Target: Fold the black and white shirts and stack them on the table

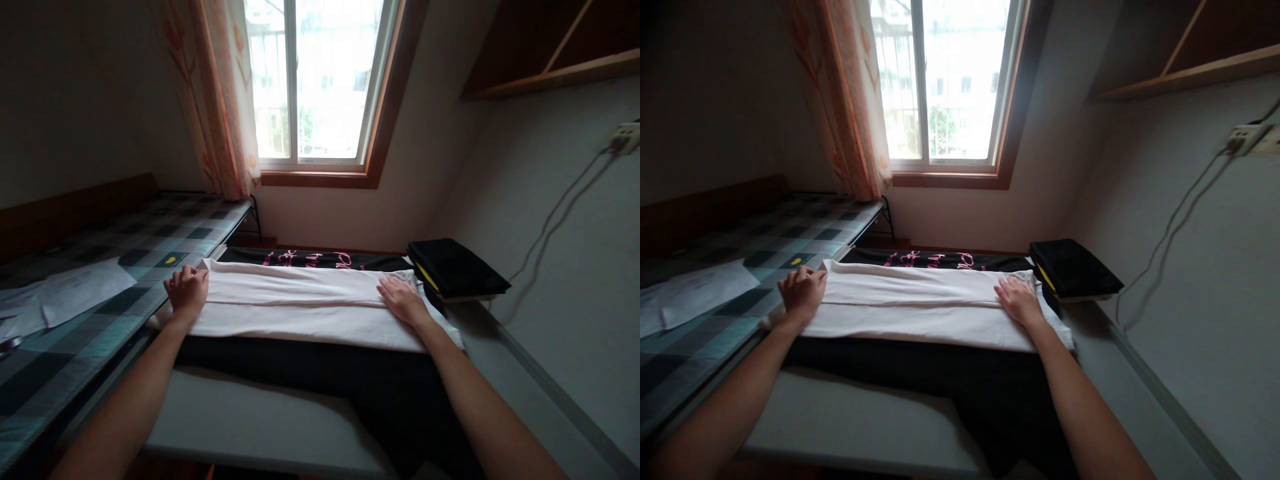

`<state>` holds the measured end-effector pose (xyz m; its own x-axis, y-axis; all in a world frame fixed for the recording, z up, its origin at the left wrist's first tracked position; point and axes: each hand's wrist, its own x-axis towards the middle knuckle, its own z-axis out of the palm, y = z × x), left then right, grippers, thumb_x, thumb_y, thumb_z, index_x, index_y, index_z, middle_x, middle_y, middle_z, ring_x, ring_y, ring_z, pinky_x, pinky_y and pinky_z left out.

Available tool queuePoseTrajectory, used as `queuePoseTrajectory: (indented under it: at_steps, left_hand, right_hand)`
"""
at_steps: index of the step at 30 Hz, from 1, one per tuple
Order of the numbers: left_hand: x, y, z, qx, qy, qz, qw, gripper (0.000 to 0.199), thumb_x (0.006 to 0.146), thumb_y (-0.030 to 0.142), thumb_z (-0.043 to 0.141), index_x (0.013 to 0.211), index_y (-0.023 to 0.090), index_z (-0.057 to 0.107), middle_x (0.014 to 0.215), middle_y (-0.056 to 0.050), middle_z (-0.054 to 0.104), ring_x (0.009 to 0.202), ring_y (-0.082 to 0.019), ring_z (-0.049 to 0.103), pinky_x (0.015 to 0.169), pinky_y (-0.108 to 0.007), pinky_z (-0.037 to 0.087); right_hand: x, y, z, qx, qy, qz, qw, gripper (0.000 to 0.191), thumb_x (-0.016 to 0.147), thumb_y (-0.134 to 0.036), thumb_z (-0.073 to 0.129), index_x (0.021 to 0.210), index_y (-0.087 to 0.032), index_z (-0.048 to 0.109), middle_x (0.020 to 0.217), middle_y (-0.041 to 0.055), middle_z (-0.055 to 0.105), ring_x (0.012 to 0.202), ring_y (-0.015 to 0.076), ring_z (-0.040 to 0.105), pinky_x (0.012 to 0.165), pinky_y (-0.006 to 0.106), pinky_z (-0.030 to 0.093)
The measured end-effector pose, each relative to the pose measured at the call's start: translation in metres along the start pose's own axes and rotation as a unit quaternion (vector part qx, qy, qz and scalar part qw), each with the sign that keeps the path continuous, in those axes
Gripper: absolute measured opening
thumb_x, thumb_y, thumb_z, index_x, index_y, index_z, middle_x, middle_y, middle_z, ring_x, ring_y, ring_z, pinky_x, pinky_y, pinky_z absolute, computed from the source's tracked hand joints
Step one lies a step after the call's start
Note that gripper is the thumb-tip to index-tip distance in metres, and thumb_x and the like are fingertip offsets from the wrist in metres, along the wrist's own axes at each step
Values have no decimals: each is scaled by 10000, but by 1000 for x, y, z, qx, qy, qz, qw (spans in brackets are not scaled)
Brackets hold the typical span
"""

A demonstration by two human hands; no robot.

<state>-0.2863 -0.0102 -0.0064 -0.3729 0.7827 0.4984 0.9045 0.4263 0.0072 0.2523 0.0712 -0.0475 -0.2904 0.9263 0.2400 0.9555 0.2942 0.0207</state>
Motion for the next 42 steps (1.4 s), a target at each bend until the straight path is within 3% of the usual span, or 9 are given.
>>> queuePoseTrajectory:
  at_steps: [6, 14, 17, 23, 26, 35, 39, 42]
  left_hand:
    - [-1, 0, 5, -19, -50, 4, 999, 381, 892, 238, 425, 1194, 214, 656, 1144, -130, 610, 992, -290, 581, 883, -427, 359]
    - [5, -12, 4, -33, -51, -53, 997, 435, 881, 193, 383, 1245, 177, 621, 1179, -162, 595, 1002, -293, 591, 846, -403, 408]
    - [6, -18, 6, -21, -47, -100, 994, 431, 885, 264, 387, 1216, 135, 632, 1171, -200, 597, 1064, -344, 561, 866, -457, 411]
    - [12, -26, 14, -44, -154, -174, 972, 537, 916, 435, 309, 1106, 94, 678, 1162, -249, 613, 1083, -398, 562, 910, -538, 395]
    - [15, -29, 15, -73, -148, -187, 968, 526, 916, 429, 312, 1148, 112, 663, 1194, -241, 604, 1098, -390, 562, 912, -525, 401]
    - [8, -22, 6, -69, -93, -137, 984, 397, 882, 411, 446, 1127, 151, 618, 1140, -197, 629, 1044, -356, 573, 819, -438, 440]
    - [11, -22, 3, -54, -111, -107, 987, 352, 870, 381, 463, 1114, 166, 598, 1118, -161, 644, 1000, -319, 597, 762, -373, 445]
    - [21, -28, -4, -46, -168, -67, 982, 304, 842, 368, 494, 1063, 185, 593, 1073, -130, 654, 952, -302, 615, 698, -332, 436]
  right_hand:
    - [0, 0, -1, 5, 7, -3, 1000, 542, 987, -395, 256, 1362, -126, 541, 1438, 147, 500, 1359, 284, 414, 1104, 483, 320]
    - [0, 3, 2, 9, 10, -1, 1000, 527, 987, -379, 245, 1356, -159, 550, 1427, 134, 516, 1342, 283, 436, 1091, 508, 329]
    - [0, 2, 1, 11, 3, 4, 1000, 537, 994, -380, 228, 1357, -146, 548, 1433, 142, 507, 1354, 270, 424, 1097, 478, 327]
    - [0, 2, -1, 13, -4, 8, 1000, 546, 1003, -394, 225, 1355, -134, 551, 1433, 151, 505, 1364, 268, 412, 1106, 464, 317]
    - [-1, 2, -1, 11, 0, 8, 1000, 548, 1006, -403, 215, 1354, -150, 553, 1433, 138, 508, 1361, 262, 418, 1109, 461, 314]
    - [0, 2, -1, 21, 9, 4, 1000, 526, 1006, -368, 225, 1331, -158, 580, 1414, 136, 527, 1335, 268, 452, 1096, 458, 341]
    - [-1, 1, -1, 27, 9, 8, 1000, 506, 1010, -362, 242, 1328, -160, 580, 1413, 132, 531, 1340, 260, 447, 1102, 453, 338]
    - [-2, -1, -4, 38, 2, 16, 999, 496, 1014, -367, 247, 1331, -176, 578, 1424, 131, 519, 1351, 268, 431, 1098, 483, 338]
